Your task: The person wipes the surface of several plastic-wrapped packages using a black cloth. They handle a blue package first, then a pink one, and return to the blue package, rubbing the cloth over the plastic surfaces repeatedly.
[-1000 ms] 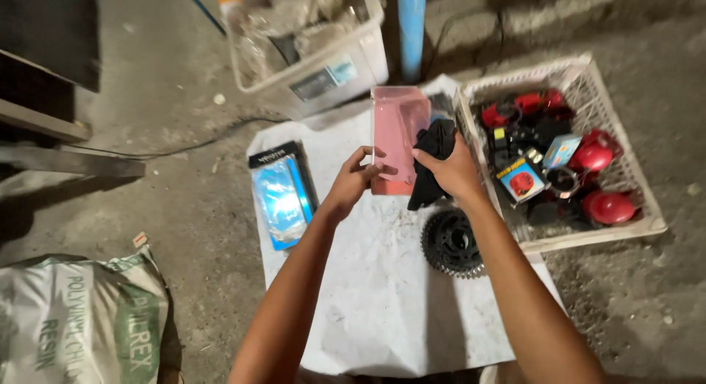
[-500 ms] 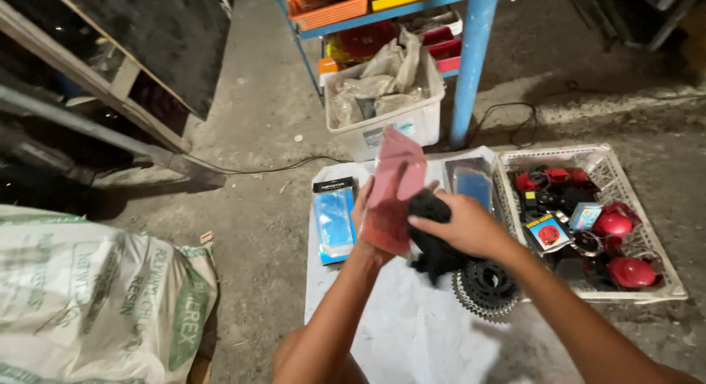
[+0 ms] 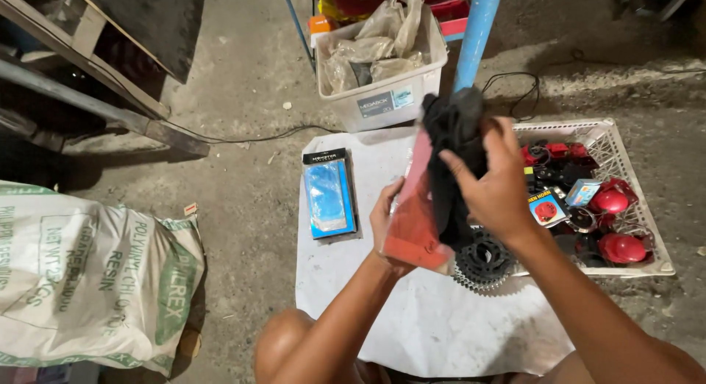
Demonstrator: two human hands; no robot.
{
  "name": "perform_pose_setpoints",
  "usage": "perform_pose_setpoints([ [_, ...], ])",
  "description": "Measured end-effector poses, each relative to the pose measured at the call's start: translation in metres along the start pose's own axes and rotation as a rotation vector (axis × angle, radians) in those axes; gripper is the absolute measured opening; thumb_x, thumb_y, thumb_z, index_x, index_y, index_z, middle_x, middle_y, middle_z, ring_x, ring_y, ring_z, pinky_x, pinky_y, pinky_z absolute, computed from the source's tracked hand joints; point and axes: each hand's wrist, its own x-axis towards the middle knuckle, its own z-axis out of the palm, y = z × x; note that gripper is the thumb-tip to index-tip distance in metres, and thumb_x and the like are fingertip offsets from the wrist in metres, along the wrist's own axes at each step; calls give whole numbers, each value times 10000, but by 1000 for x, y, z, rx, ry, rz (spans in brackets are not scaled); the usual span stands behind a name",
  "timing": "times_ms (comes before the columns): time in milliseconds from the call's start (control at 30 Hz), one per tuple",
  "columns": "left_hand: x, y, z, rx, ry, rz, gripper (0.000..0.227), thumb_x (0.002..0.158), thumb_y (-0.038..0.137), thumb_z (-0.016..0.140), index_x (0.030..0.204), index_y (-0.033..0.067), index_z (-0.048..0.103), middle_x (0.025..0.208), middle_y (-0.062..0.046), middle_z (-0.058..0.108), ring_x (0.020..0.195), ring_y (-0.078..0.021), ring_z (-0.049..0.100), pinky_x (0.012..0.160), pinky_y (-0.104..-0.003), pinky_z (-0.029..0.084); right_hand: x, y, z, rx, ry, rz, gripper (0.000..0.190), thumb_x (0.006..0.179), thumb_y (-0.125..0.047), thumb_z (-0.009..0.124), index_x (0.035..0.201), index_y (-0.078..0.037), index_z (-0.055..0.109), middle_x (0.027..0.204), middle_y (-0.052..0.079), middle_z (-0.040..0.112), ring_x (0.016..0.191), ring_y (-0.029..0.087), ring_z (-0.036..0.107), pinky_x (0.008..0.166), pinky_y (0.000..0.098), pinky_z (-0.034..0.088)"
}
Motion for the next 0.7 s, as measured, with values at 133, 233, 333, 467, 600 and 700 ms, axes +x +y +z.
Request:
perform_pose_setpoints([
  [133, 1, -1, 4, 18, 8, 26, 359, 978, 247, 578, 1134, -53, 700, 813, -132, 708, 739, -272, 705, 786, -370, 579, 9, 19, -9, -109, 68, -41, 424, 969, -183, 832, 1250, 57, 624, 1169, 194, 559, 1089, 434, 619, 975, 507, 487],
  [233, 8, -5, -6, 59, 92, -25, 437, 897, 340, 684, 1175, 7, 738, 921, -163, 759, 776, -285, 733, 799, -382, 576, 11, 12, -6, -139, 86, -15, 432, 1001, -248, 835, 1232, 44, 616, 1091, 191, 565, 1045, 444, 629, 923, 483, 497],
  [333, 26, -2, -41, 118, 87, -43, 497, 945, 427, 626, 1213, 19, 723, 1003, -165, 756, 853, -283, 737, 847, -373, 569, 10, 4, 1, -105, 28, -19, 486, 940, -268, 860, 1172, 73, 603, 1041, 264, 575, 992, 534, 616, 869, 575, 492],
  [467, 39, 5, -57, 157, 94, -7, 520, 944, 489, 641, 1206, 48, 731, 1044, -172, 758, 887, -296, 731, 856, -397, 568, -1, 3, 16, -19, -65, 68, 344, 907, -221, 849, 1102, 1, 673, 978, 184, 637, 936, 439, 668, 820, 491, 516],
  [600, 40, 15, -50, 229, 113, 93, 657, 949, 618, 582, 1354, 110, 676, 1337, -171, 670, 1199, -327, 654, 1067, -471, 481, -14, -1, 30, 77, -163, 96, 297, 804, -192, 875, 995, -45, 702, 934, 141, 675, 888, 387, 693, 781, 453, 531],
  [700, 49, 29, -66, 159, 159, 161, 505, 891, 550, 642, 1109, 109, 758, 1087, -169, 754, 961, -317, 714, 959, -445, 530, -30, 6, 37, 127, -275, 101, 382, 727, -98, 859, 1071, -37, 706, 1039, 166, 701, 982, 419, 698, 851, 487, 542],
])
